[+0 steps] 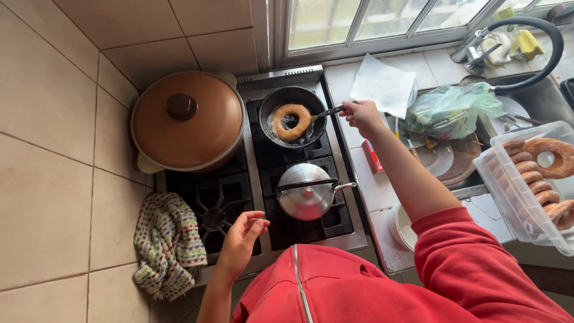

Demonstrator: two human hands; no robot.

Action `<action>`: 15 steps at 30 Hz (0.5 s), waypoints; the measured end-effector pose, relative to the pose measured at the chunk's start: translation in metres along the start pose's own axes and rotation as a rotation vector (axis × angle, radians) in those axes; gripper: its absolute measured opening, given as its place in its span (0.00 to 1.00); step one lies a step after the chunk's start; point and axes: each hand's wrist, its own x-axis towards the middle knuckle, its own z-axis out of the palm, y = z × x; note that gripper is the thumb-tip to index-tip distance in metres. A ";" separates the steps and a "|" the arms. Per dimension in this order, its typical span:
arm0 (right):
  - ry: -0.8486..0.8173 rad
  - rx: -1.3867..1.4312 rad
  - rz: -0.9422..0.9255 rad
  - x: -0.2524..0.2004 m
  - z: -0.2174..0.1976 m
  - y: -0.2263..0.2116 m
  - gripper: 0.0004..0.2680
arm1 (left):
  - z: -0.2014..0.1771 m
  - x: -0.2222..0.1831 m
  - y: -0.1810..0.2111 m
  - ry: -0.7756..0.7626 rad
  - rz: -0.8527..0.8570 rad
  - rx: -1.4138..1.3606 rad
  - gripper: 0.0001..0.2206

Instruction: Fry donuts in a pan and coat them with sugar.

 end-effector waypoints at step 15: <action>0.232 -0.733 -0.763 -0.090 0.045 -0.053 0.08 | -0.005 -0.015 0.018 0.057 -0.053 -0.167 0.38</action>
